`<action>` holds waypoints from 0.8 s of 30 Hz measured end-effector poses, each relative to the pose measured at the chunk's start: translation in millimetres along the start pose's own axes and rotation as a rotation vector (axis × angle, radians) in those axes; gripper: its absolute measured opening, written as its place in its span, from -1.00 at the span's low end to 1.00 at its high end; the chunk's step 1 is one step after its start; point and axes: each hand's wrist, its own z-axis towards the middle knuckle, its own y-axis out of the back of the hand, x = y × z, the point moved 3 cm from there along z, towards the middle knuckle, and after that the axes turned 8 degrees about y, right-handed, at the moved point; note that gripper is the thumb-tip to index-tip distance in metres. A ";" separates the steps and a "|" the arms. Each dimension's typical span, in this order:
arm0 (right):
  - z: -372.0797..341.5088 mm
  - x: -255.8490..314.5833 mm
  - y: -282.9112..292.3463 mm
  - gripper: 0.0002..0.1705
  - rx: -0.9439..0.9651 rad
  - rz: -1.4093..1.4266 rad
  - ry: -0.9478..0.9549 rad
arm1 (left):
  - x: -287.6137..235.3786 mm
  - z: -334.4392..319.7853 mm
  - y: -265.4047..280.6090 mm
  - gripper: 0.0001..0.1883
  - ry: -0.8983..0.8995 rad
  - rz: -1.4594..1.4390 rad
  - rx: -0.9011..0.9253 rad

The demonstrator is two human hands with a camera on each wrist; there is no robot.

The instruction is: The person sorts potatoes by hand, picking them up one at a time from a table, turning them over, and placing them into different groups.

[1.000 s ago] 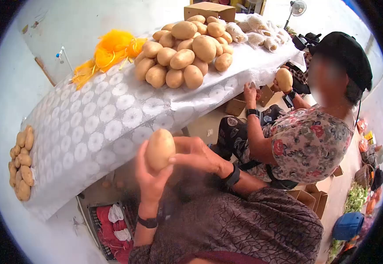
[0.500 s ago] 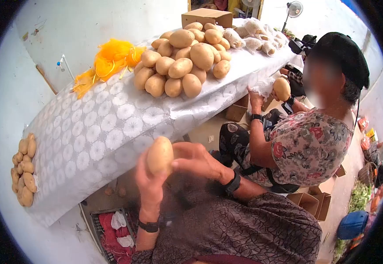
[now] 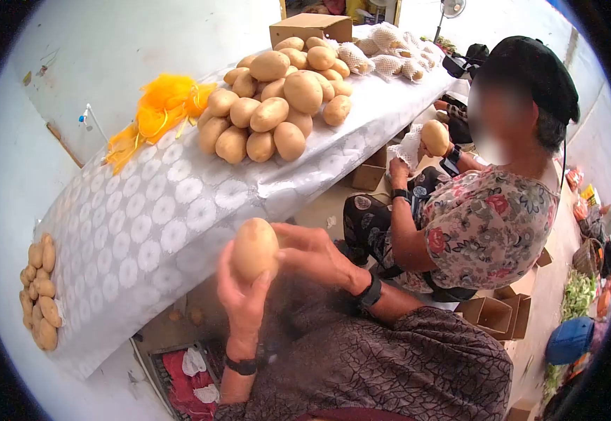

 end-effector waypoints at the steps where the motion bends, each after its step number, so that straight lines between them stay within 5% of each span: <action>1: -0.4 -1.1 1.7 -0.41 -0.004 0.000 0.002 | 1.0 0.8 -0.5 -0.27 0.000 0.000 0.004; 13: 0.8 -7.9 19.2 -0.33 0.001 -0.084 0.053 | -1.0 2.8 -20.4 -0.34 -0.155 0.330 0.054; 18: -2.0 -9.4 29.3 -0.16 -0.021 0.148 -0.098 | -9.7 9.6 -40.0 -0.37 -0.240 0.448 0.151; 24: 1.4 -10.2 52.3 -0.16 -0.156 0.289 -0.040 | -11.6 20.4 -57.7 -0.41 -0.269 0.475 0.237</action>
